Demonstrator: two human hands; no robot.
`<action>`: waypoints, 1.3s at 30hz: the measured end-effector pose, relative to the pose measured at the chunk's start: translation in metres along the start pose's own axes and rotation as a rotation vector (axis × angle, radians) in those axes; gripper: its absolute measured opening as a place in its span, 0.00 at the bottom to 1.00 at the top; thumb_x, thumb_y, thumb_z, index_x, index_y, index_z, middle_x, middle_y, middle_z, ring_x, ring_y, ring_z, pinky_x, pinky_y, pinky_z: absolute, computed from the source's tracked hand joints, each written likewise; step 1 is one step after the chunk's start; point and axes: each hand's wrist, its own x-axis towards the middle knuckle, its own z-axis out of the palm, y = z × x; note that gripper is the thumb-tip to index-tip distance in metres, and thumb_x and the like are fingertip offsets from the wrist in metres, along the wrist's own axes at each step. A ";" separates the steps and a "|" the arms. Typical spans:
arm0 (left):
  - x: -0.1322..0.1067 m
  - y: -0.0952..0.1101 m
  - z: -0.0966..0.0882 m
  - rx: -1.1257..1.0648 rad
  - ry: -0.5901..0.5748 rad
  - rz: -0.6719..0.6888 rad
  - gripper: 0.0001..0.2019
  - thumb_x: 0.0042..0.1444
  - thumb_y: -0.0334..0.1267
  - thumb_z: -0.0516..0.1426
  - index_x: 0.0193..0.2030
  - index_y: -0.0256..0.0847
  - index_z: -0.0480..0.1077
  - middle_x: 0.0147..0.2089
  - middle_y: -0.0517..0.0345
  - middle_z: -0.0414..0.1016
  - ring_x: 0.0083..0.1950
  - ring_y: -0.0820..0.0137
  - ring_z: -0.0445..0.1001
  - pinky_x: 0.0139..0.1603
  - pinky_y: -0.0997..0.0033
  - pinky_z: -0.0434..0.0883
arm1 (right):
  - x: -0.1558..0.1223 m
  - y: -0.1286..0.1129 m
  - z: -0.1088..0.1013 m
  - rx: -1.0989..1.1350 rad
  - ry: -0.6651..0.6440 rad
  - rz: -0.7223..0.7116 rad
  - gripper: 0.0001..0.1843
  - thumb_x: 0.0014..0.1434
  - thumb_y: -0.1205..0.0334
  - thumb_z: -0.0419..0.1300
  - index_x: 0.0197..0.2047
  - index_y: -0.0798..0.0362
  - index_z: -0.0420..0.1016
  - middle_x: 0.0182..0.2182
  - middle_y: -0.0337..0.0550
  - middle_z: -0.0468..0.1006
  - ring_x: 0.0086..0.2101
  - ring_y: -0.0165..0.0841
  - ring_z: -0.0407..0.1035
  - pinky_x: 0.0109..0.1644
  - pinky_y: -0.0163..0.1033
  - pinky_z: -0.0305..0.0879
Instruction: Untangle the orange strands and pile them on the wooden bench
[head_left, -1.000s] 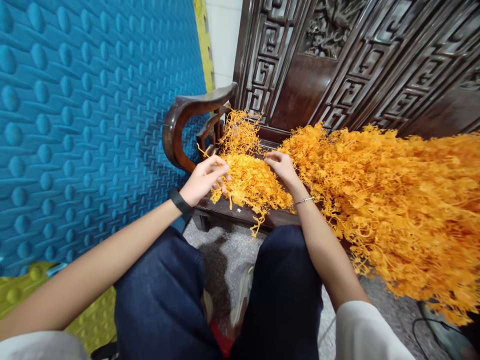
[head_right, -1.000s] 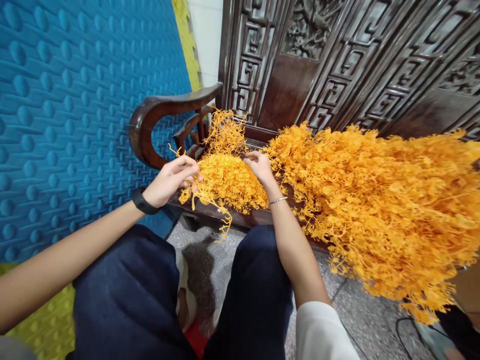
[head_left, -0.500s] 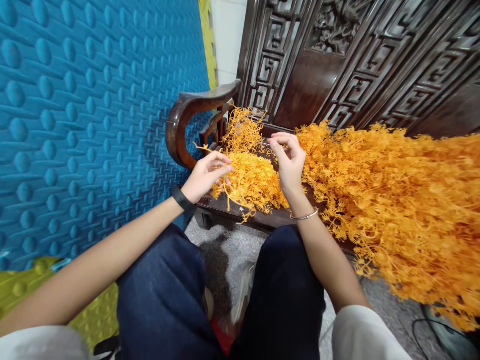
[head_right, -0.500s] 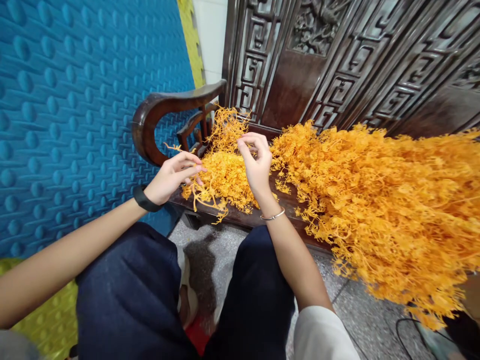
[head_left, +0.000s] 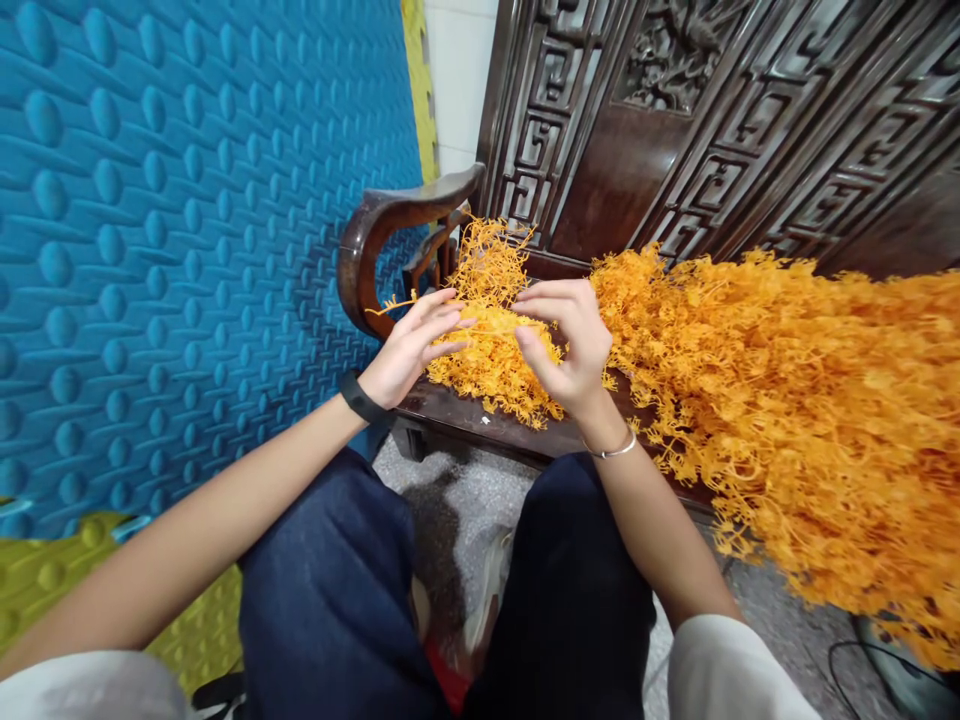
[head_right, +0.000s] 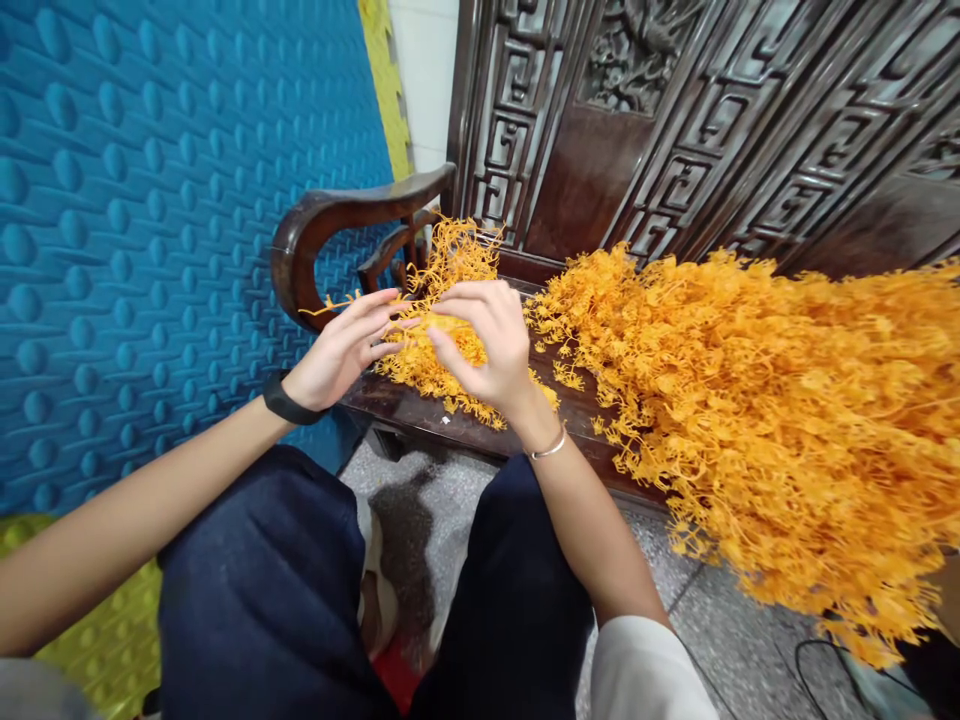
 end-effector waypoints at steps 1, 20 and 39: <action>0.000 0.000 0.001 -0.012 0.014 -0.008 0.19 0.51 0.37 0.59 0.51 0.40 0.66 0.55 0.51 0.70 0.53 0.68 0.72 0.47 0.71 0.71 | 0.000 -0.004 0.001 -0.044 -0.061 -0.055 0.10 0.58 0.53 0.58 0.42 0.45 0.73 0.41 0.42 0.74 0.45 0.40 0.67 0.52 0.52 0.59; 0.000 0.011 -0.010 0.136 0.225 0.176 0.15 0.55 0.51 0.53 0.44 0.45 0.63 0.36 0.60 0.72 0.22 0.79 0.69 0.17 0.78 0.62 | 0.000 -0.004 0.016 0.137 0.079 0.157 0.15 0.62 0.55 0.53 0.52 0.41 0.68 0.44 0.42 0.73 0.46 0.38 0.68 0.51 0.50 0.63; -0.006 0.010 -0.008 0.557 0.122 0.388 0.17 0.58 0.49 0.52 0.32 0.38 0.74 0.37 0.55 0.75 0.41 0.68 0.72 0.46 0.69 0.66 | -0.001 -0.007 0.027 0.670 -0.032 0.518 0.08 0.54 0.55 0.62 0.33 0.49 0.72 0.32 0.36 0.73 0.32 0.27 0.69 0.39 0.37 0.69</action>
